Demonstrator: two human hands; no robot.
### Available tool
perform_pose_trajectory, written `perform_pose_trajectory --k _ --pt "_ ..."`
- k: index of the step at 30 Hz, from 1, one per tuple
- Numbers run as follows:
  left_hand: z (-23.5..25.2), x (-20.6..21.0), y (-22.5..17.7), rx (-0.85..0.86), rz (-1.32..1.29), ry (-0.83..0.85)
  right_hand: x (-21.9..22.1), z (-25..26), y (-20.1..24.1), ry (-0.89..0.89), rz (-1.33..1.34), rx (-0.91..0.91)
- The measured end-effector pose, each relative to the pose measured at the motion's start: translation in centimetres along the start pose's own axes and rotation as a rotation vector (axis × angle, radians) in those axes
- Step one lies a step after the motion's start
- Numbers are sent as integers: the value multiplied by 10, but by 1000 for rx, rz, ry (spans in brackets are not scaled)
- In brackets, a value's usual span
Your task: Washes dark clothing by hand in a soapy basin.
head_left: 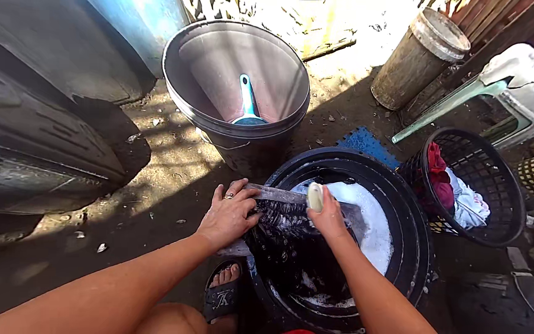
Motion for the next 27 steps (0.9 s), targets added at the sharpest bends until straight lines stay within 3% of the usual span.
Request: perform_pose_trajectory --k 2,4,8,9,11,14,15,17,20,21,23,26,27 --pt "-1 -1 -1 -10 -12 -15 24 -30 85 56 59 -271" --pt "-4 -2 -2 -10 -19 -23 34 -40 93 55 58 -374" --pt "-2 0 -2 -5 0 2 -14 10 -67 -50 -56 112" --pt "-2 0 -2 -6 8 8 -21 16 -87 -59 -58 189" --pt "1 -1 -2 -9 20 18 -17 9 -46 -52 5 120" --pt "0 -1 -4 -12 3 21 20 -46 82 33 116 -254" --pt "-2 -1 -3 -10 -6 23 31 -56 96 54 126 -335" --pt "-4 -1 -5 -4 -5 33 28 -52 56 26 68 -297" --pt "-2 -1 -4 -9 12 37 -6 -12 -65 -58 -22 73" --pt "-3 -1 -4 -8 20 39 -11 -10 -76 -69 -22 130" --pt "-1 -1 -5 -5 31 36 -5 -20 -30 -45 25 52" --pt "0 -1 -2 -11 36 28 30 -60 83 27 99 -319" --pt "-1 0 -2 -7 36 30 38 -63 89 51 111 -364"
Point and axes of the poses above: each hand's wrist, its own z-axis towards the middle knuckle, its own x-axis out of the palm, y = z × x, the point moved 9 cm from there along z, towards the middle knuckle, and after that the axes turned 1 degree about z, right-handed, at the moved point
